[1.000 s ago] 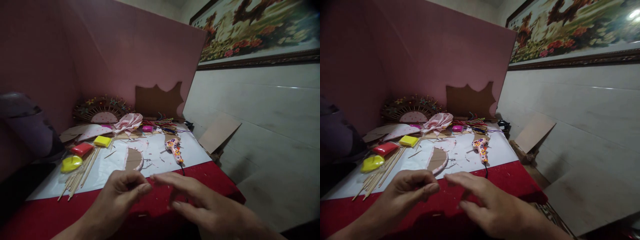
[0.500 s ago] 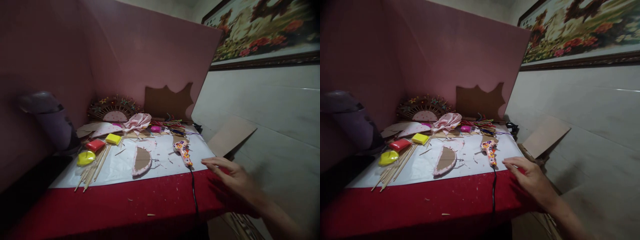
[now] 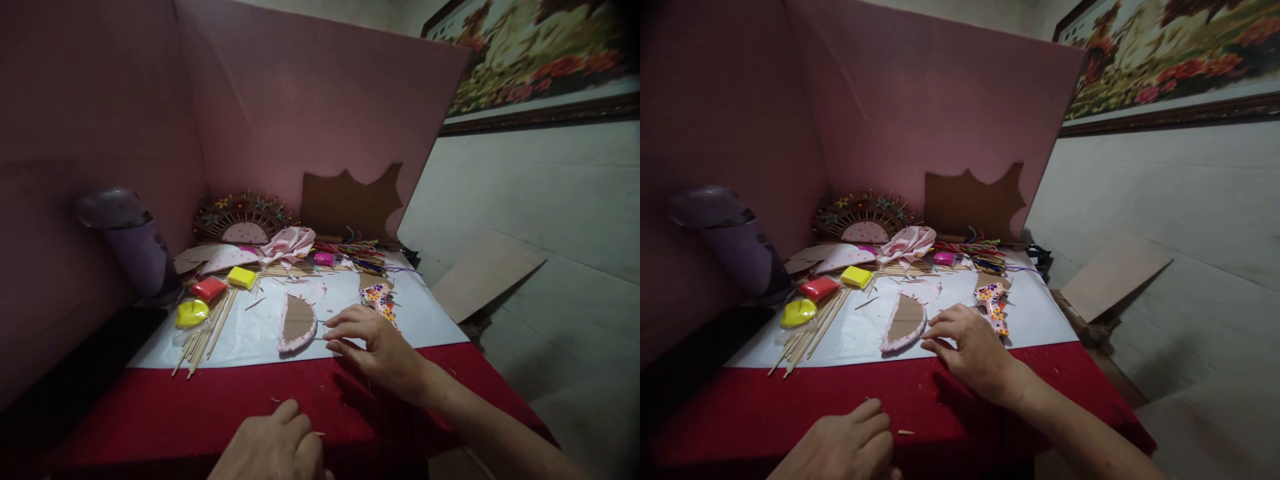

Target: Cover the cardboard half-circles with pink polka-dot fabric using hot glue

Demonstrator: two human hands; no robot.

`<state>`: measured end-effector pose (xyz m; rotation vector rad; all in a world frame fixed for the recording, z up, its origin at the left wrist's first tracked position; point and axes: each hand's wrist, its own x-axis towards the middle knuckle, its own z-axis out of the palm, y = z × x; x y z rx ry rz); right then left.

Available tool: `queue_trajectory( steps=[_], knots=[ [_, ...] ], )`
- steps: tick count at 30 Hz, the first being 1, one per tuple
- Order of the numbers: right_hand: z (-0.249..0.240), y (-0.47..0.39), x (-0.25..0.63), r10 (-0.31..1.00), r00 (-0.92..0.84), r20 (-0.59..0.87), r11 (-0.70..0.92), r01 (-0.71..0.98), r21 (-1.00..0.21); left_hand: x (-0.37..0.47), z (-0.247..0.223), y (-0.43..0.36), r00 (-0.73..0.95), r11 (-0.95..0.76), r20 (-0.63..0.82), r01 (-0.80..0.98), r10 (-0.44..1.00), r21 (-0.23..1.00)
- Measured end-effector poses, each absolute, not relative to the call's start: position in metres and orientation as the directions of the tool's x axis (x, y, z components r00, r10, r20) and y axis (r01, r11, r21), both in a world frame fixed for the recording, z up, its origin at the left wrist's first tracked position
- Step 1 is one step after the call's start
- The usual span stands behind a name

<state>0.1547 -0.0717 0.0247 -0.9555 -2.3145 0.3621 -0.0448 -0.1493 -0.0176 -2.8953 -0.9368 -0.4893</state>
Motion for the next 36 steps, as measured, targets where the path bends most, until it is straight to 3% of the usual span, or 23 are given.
queue_trajectory(
  steps=[6,11,15,23,28,36],
  knots=[
    [0.021,-0.054,0.131,0.589,-0.711,0.385,0.806,0.486,-0.338,-0.052,-0.012,-0.143,0.736,-0.763,0.205,0.627,0.646,0.156],
    [0.012,-0.042,0.115,0.524,-0.777,0.349,0.849,0.448,-0.278,-0.069,0.012,-0.130,0.384,-0.392,0.102,0.834,0.918,0.387],
    [0.002,-0.034,0.105,0.489,-0.805,0.335,0.872,0.439,-0.217,-0.077,0.013,-0.116,0.251,-0.285,0.143,0.904,0.957,0.319],
    [-0.007,-0.031,0.108,0.427,-0.832,0.355,0.904,0.407,-0.134,-0.078,-0.010,-0.115,0.299,-0.323,0.163,0.933,0.940,0.156],
    [-0.007,-0.032,0.111,0.429,-0.813,0.393,0.901,0.419,-0.115,-0.075,-0.010,-0.110,0.289,-0.320,0.198,0.936,0.937,0.148],
    [-0.011,-0.034,0.117,0.486,-0.805,0.342,0.872,0.473,-0.125,-0.059,-0.012,-0.101,0.303,-0.324,0.135,0.930,0.943,0.173]
  ],
)
